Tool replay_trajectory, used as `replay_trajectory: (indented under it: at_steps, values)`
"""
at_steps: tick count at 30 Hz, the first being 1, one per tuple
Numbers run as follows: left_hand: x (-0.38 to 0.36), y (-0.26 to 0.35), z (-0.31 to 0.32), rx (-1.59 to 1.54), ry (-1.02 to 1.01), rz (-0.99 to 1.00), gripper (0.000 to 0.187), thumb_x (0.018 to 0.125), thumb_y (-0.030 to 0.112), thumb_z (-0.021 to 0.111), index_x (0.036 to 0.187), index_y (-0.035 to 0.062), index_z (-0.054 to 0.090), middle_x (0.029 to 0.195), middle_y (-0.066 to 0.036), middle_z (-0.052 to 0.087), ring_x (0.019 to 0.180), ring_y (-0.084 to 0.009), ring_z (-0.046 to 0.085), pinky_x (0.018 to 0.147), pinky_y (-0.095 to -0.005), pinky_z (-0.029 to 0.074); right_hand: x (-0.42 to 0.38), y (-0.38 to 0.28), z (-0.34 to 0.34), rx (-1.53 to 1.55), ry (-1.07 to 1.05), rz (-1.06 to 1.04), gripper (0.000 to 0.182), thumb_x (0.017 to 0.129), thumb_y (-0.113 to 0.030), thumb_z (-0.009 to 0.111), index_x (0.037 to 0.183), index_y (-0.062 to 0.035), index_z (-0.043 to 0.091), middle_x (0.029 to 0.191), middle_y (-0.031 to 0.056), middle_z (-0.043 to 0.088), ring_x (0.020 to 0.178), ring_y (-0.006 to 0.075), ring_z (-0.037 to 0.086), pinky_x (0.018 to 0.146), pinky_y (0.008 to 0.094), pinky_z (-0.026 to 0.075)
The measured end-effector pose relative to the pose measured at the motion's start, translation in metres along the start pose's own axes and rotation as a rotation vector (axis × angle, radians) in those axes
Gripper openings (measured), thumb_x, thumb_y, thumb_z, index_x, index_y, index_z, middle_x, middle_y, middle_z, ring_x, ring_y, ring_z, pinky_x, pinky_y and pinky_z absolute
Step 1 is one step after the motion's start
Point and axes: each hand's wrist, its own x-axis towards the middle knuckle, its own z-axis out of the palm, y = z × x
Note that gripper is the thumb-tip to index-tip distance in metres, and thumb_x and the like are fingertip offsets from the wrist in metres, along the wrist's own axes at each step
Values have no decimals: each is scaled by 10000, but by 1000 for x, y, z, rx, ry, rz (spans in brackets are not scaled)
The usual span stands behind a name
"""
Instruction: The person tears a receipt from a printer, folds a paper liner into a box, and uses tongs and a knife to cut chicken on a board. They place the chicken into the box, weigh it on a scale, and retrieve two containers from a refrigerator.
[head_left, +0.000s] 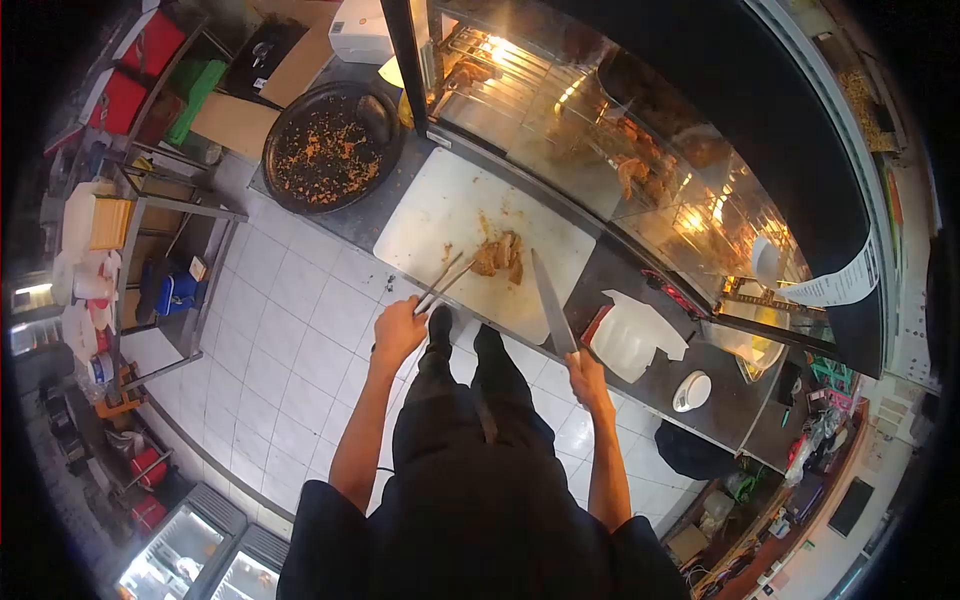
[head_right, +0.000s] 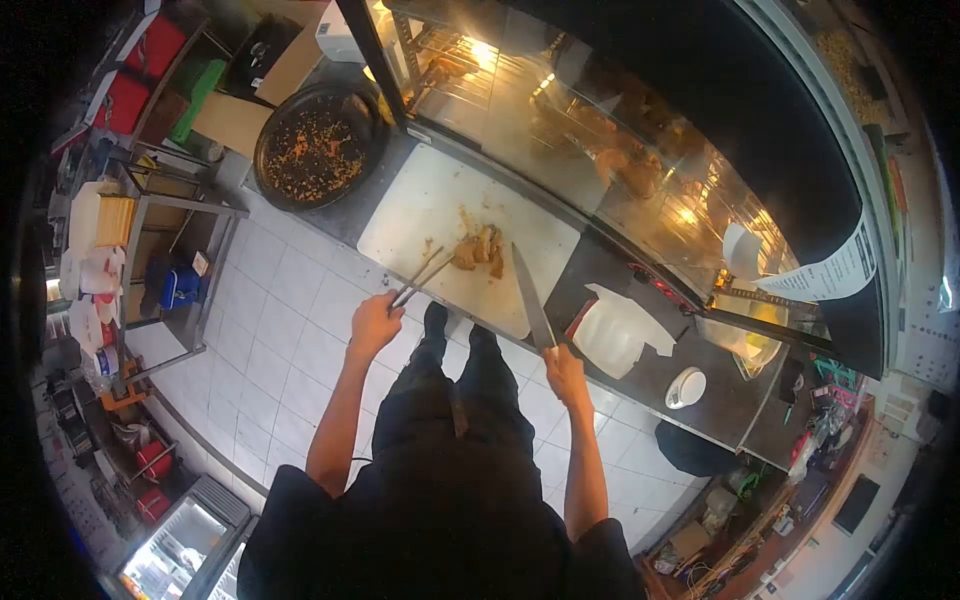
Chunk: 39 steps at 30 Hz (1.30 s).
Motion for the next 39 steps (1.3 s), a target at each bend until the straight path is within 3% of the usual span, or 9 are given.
replay_trajectory:
  at_steps: [3,5,6,7,9,12,20,31,39]
  values:
    - [-15,-3,-4,-12,-39,-60,275,814,236,635,1010,44,626,829,-219,648,825,-415,631,713,-520,484,4,-13,-21,99,-72,104,410,956,-377,512,996,31,524,749,251,611,655,339,630,579,444,482]
    - [-17,2,4,-176,-21,-122,300,823,261,637,1033,47,630,844,-222,658,841,-411,637,726,-507,487,21,-8,-20,51,-41,18,361,964,-382,496,1021,-27,531,598,104,552,446,184,542,404,344,416]
    - [-14,5,14,-202,-12,-114,327,831,276,635,1074,57,633,861,-224,664,851,-409,640,734,-494,492,35,-2,-15,6,-57,6,373,958,-389,505,994,-18,527,628,179,589,493,303,598,451,406,447]
    - [-9,8,23,-198,-12,-116,327,831,276,635,1074,57,633,861,-224,664,851,-409,640,734,-494,492,48,4,-7,9,-60,6,373,958,-389,505,994,-18,527,628,179,589,493,303,598,451,406,447]
    - [3,19,39,-224,12,-104,341,830,280,637,1092,63,632,867,-221,664,846,-410,639,735,-494,493,66,-1,4,-150,205,-355,363,951,-374,519,952,-11,514,683,266,601,637,448,619,543,482,465]
    - [18,42,51,-267,122,-77,318,843,262,619,1092,64,632,859,-212,663,844,-420,635,737,-501,491,57,-36,-5,-214,73,-209,340,947,-347,530,926,-8,506,726,303,596,761,513,590,617,525,454]
    - [13,69,48,-96,-147,-65,336,855,212,597,1144,40,600,935,-218,638,880,-398,634,740,-496,503,42,-4,10,-101,55,-200,340,949,-352,532,913,-15,496,778,299,608,788,505,595,640,534,445]
    - [-42,32,70,-277,216,-183,454,842,235,646,1241,31,578,861,-172,648,814,-358,645,694,-440,504,9,13,38,13,88,-168,300,956,-272,521,1029,19,530,950,336,605,936,524,561,771,557,436]
    - [2,43,46,-203,82,-118,404,859,260,612,1210,62,583,889,-182,634,844,-364,634,726,-463,492,-10,-7,39,63,2,-38,366,973,-332,480,1069,20,513,862,342,620,881,532,588,713,564,441]
